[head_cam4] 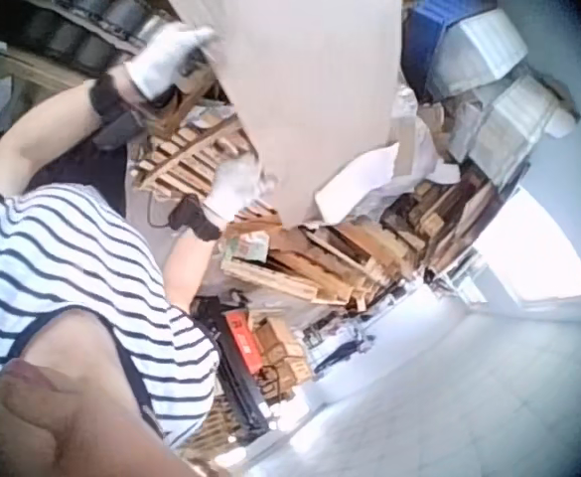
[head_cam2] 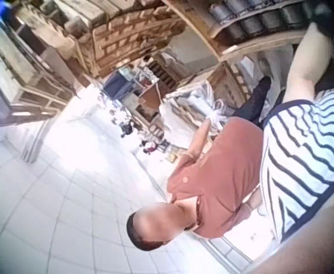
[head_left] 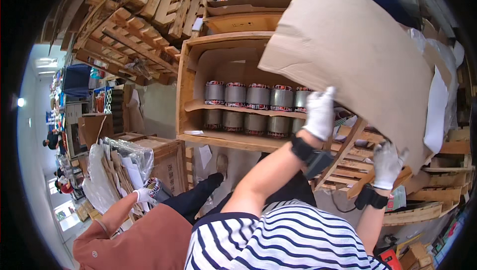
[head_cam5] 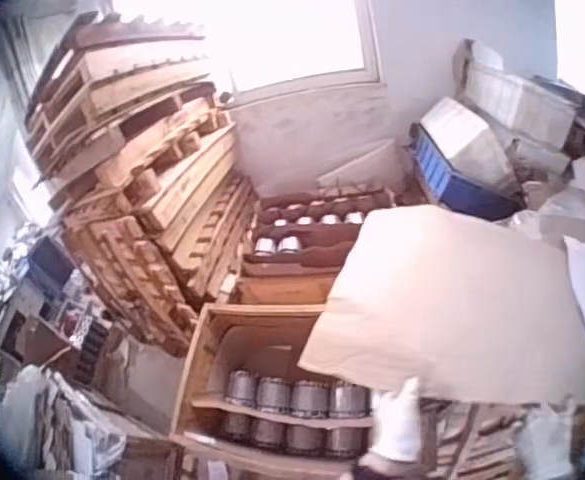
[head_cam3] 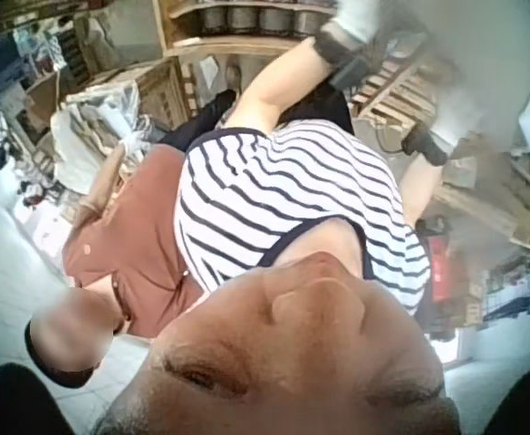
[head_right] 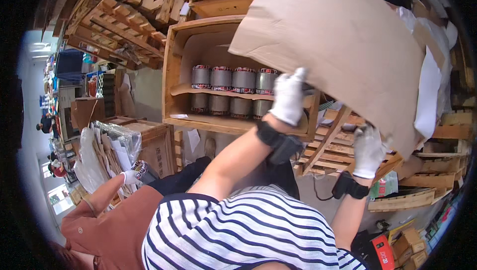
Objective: Packing finished metal motor components into wooden crates with cardboard separators.
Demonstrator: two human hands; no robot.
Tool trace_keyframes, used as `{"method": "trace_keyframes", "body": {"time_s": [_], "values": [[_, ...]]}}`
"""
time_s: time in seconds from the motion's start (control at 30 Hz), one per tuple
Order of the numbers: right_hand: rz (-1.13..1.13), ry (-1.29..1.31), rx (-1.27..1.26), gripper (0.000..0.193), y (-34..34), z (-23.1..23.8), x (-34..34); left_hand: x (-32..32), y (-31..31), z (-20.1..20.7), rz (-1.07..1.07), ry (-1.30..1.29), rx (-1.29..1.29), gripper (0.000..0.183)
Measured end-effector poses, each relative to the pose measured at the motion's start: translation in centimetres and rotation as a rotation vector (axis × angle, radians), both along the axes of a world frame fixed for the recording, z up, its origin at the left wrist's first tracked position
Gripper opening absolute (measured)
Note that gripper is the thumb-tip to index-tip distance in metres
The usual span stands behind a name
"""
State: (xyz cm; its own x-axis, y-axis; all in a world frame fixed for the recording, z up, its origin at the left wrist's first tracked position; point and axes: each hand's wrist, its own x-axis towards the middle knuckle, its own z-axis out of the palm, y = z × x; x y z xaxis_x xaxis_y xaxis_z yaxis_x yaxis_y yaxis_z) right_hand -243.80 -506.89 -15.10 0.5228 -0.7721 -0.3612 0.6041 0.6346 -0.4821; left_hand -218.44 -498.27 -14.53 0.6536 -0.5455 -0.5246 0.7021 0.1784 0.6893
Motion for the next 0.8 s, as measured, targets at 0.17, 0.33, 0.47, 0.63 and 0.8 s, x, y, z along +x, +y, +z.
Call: {"method": "trace_keyframes", "body": {"time_s": [0.17, 0.33, 0.47, 0.63, 0.8], "values": [[-0.376, 0.580, 0.338, 0.038, 2.2, -3.5, 0.8, 4.9, 12.7, -2.1, 0.131, 0.095, 0.213, 0.019], [0.242, 0.565, 0.217, 0.032, 11.5, -7.9, 8.2, 10.3, 29.3, -7.1, 0.256, -0.073, 0.375, 0.020], [0.422, 0.628, 0.458, 0.023, 16.1, -15.0, 16.6, 17.5, 34.0, -12.2, 0.553, 0.162, 0.355, 0.026], [0.567, 0.719, 0.675, 0.023, 20.6, -18.4, 24.0, 26.4, 36.4, -15.0, 0.457, -0.068, 0.670, 0.026], [0.310, 0.598, 0.727, 0.021, 20.6, -15.1, 24.7, 29.1, 38.6, -15.5, 0.516, 0.010, 0.460, 0.024]]}}
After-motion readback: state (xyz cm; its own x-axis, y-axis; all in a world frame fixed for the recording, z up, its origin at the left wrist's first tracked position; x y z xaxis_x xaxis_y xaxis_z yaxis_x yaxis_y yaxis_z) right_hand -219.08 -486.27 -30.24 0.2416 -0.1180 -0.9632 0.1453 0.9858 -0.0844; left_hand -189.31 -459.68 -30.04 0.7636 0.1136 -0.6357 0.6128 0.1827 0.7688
